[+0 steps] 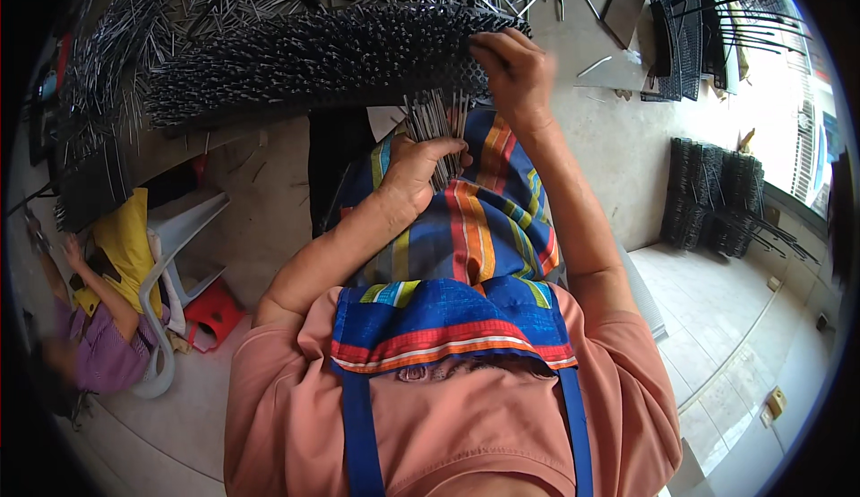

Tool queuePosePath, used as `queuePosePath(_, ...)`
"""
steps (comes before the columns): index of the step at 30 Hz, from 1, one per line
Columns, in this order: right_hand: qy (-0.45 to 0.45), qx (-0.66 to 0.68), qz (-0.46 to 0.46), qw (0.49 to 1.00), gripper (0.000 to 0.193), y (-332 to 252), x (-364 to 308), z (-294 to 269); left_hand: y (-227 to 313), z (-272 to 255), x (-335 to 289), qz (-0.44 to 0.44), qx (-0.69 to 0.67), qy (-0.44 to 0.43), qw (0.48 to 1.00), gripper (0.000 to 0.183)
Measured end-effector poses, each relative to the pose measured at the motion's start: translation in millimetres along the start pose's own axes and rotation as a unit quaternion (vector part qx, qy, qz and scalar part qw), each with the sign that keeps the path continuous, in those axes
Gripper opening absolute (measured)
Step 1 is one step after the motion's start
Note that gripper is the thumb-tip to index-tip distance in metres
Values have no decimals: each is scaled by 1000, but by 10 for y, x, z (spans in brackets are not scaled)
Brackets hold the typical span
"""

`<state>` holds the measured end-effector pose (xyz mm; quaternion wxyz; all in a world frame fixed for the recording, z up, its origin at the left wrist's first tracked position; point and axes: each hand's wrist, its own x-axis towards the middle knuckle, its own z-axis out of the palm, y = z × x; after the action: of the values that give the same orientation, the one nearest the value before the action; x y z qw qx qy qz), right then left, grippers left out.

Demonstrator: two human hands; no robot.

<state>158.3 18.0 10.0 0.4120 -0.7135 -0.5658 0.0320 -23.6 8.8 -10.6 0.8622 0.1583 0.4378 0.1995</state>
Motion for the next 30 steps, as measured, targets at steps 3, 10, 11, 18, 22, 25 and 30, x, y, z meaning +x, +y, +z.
queuePosePath(3,10,-25,-16,1000,13,36,0,44,9,27,35,-5,-12,1,1000,26)
queuePosePath(10,-268,238,302,883,10,-128,-261,-249,6,70,-19,-21,-31,-26,999,27)
queuePosePath(11,-267,238,303,884,10,-125,-315,-249,2,110,-36,-13,-26,-36,999,27)
queuePosePath(18,-206,391,401,802,9,-50,-351,-291,72,153,-103,-19,-6,-22,1000,25)
queuePosePath(22,-140,273,330,893,10,-105,-382,-210,61,194,-126,26,9,-42,999,24)
queuePosePath(25,-12,153,221,963,11,-182,-278,-80,12,58,-56,-5,11,-17,1000,23)
queuePosePath(30,56,-37,-12,998,16,-24,-125,94,-7,65,-95,4,21,13,1000,22)
